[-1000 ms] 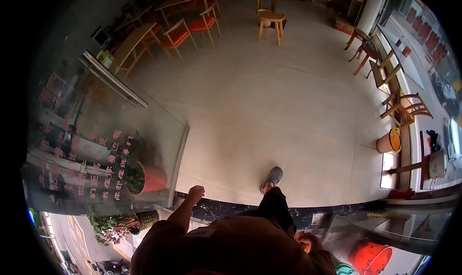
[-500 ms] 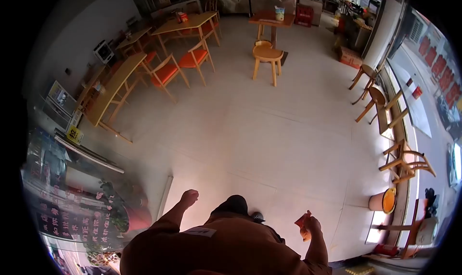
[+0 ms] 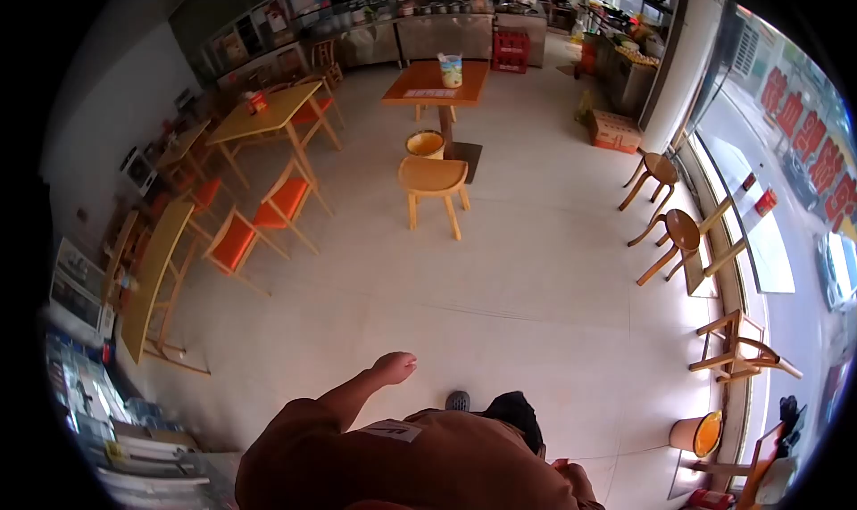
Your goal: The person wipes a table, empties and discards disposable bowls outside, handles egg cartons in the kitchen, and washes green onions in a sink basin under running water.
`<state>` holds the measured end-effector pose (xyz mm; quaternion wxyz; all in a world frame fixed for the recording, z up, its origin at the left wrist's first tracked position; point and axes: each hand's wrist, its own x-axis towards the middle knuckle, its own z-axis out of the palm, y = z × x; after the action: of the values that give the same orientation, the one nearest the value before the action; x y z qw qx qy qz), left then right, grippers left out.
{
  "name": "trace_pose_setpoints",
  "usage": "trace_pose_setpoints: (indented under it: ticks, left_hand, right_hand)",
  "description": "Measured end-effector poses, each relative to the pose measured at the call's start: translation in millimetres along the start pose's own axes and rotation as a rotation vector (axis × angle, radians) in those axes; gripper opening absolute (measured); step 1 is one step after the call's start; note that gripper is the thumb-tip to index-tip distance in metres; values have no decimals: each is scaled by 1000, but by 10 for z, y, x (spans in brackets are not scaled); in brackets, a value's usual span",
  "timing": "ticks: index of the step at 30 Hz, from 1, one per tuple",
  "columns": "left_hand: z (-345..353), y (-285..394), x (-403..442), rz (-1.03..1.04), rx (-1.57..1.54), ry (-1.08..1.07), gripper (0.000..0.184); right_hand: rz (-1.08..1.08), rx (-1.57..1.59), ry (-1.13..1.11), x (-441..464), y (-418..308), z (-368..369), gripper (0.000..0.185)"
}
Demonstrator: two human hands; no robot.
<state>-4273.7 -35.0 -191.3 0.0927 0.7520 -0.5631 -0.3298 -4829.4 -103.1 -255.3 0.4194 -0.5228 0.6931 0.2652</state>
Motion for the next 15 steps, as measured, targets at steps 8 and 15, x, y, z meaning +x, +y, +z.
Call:
trace_pose_setpoints:
  ticks: [8,15]
  left_hand:
    - [-975,330,2907,52,-9,99,27]
    - [-859,-1145,4082,66,452,-360,26]
  right_hand:
    - [153,249,-109,1454,-1057,-1061,57]
    - [-50,52,123,3348,-2444,-3210,54]
